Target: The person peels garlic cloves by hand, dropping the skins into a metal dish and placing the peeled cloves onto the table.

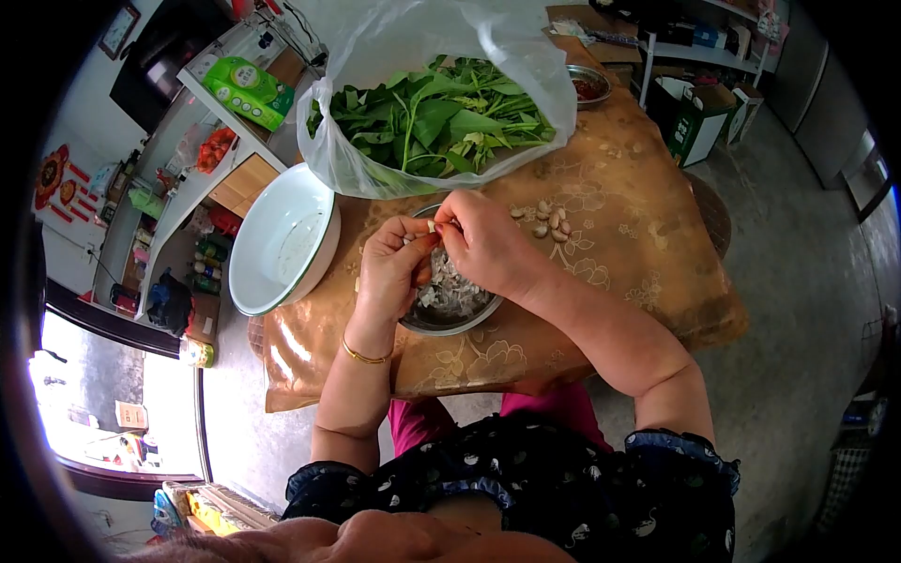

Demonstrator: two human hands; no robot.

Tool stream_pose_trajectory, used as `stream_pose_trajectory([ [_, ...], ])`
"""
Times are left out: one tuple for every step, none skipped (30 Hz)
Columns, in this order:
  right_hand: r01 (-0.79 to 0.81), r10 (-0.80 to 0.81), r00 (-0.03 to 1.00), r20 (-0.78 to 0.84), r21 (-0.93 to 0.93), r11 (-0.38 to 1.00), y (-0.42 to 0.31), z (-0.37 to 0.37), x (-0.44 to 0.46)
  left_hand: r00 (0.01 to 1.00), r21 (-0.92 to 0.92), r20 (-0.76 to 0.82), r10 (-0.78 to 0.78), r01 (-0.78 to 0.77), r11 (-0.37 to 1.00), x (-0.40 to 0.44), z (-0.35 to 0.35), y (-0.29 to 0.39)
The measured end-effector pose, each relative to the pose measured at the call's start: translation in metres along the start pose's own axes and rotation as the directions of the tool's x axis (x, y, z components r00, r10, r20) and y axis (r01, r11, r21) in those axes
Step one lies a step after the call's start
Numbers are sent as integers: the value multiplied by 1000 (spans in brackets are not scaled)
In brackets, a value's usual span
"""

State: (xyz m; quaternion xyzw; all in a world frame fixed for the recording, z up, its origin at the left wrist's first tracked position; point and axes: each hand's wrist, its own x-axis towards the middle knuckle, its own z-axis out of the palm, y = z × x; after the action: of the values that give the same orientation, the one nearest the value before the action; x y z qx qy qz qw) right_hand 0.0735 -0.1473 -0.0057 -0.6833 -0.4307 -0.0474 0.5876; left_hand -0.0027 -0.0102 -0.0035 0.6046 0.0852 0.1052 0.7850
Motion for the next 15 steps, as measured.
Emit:
stream_pose_trajectory([
  [24, -24, 1000, -5, -28, 999, 0, 0, 0, 1000, -12, -4, -9, 9, 1000, 0, 0, 0],
  [39, -40, 999, -15, -40, 998, 0, 0, -1, 1000, -25, -8, -19, 18, 1000, 0, 0, 0],
  [54, -56, 998, -25, -53, 997, -1, 1, -1, 1000, -31, -10, -27, 27, 999, 0, 0, 1],
  [70, -72, 997, -35, -66, 995, -1, 2, -1, 999, -36, -13, -35, 35, 999, -1, 1, 2],
  [65, -67, 997, -30, -66, 996, 0, 2, -1, 999, -42, -15, -43, 43, 998, -1, 2, 3],
  [59, -61, 998, -25, -66, 996, 0, 2, -2, 999, -50, -12, -48, 47, 998, -1, 2, 3],
  [54, -56, 998, -20, -65, 996, 0, 3, -2, 999, -57, -9, -52, 51, 997, -1, 2, 4],
  [51, -53, 998, -17, -68, 996, 0, 2, -2, 998, -64, -6, -56, 55, 996, -1, 2, 4],
  [48, -49, 999, -13, -70, 996, -1, 2, -2, 998, -66, -3, -55, 55, 996, -1, 2, 4],
  [45, -46, 999, -9, -73, 996, -1, 1, -2, 998, -67, 0, -55, 55, 996, -1, 1, 3],
  [47, -48, 999, -5, -70, 996, -2, 0, -2, 999, -69, 3, -54, 54, 996, -1, 1, 3],
  [49, -49, 999, -1, -68, 996, -3, 0, -1, 998, -68, 6, -55, 55, 996, -1, 1, 3],
  [51, -51, 999, 2, -65, 997, -4, -1, -1, 998, -67, 9, -56, 57, 996, -1, 0, 4],
  [44, -44, 999, 6, -54, 998, -4, -1, -1, 998, -67, 12, -58, 59, 996, -1, 0, 4],
  [37, -36, 999, 10, -43, 998, -4, -2, -1, 998, -75, 12, -60, 61, 995, -1, 0, 4],
])
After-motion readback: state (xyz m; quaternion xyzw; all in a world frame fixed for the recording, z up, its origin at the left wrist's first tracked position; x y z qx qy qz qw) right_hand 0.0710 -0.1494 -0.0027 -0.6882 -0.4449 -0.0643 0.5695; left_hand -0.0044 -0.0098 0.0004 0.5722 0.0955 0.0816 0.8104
